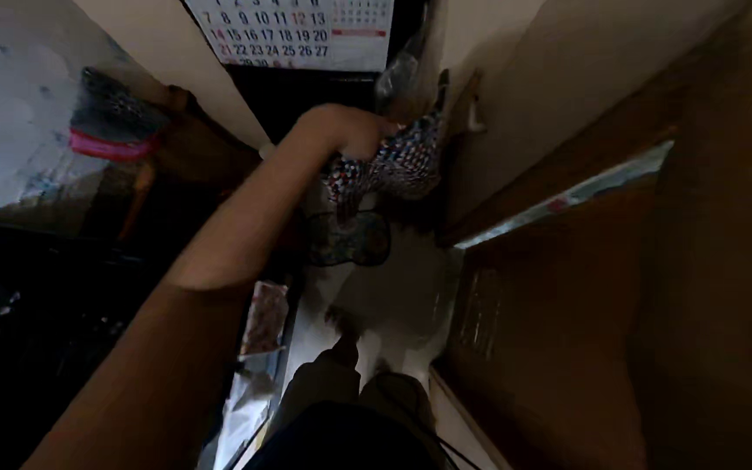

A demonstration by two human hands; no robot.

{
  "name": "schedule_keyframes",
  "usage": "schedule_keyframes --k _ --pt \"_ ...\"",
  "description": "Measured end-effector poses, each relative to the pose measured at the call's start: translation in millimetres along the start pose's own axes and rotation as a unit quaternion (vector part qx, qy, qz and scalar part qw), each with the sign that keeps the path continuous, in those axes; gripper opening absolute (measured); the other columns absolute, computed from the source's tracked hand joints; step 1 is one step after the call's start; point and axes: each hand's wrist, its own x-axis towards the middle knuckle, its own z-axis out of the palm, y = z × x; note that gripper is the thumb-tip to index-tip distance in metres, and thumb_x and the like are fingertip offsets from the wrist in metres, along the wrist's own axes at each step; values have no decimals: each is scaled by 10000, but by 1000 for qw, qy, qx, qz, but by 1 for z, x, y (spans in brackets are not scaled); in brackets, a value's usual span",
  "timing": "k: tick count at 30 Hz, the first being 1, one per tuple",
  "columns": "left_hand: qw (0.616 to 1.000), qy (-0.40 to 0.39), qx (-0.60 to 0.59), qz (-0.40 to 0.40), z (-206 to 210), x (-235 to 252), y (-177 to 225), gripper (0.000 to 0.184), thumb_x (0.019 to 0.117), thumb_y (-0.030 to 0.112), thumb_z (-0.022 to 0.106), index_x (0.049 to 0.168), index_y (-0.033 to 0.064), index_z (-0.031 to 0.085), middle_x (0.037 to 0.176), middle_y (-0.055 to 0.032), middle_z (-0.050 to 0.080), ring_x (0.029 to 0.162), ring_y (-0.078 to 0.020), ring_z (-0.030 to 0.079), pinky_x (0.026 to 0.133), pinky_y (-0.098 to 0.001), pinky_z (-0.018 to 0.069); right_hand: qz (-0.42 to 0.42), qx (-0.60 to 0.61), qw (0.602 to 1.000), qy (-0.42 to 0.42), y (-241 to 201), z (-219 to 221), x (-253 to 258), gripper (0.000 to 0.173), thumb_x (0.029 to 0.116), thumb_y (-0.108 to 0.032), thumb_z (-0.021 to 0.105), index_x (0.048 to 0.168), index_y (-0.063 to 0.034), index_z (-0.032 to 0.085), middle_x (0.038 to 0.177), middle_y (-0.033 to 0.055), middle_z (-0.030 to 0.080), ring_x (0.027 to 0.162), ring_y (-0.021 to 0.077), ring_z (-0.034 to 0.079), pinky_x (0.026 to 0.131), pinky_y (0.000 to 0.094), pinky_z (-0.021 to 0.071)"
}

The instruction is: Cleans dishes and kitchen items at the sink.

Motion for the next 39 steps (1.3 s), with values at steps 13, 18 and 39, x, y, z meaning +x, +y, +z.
schedule_keyframes --k 13,18,39 --pt "945 -244 -202 -79 472 -93 128 596 985 178 674 1528 55 460 1637 -258 295 1428 -545 363 1088 -772 303 -211 103 892 -387 160 -8 -129 627 1105 -252 481 1584 70 235 1529 381 381 1398 515 425 1156 604 326" --pt "930 -207 -290 -92 494 -110 99 550 1065 312 554 1508 0 464 1533 -258 464 1425 -420 450 1182 -587 335 -176 104 860 -469 188 26 -175 557 1094 -252 515 1558 13 356 1420 351 511 1274 481 541 1058 606 424" --pt "851 -166 -445 -226 510 -137 -24 453 1089 169 480 1489 -43 468 1513 -281 483 1450 -397 431 1217 -525 291 -330 -34 721 -608 33 136 -229 516 1081 -225 545 1542 -27 424 1484 268 513 1362 427 510 1137 579 383"
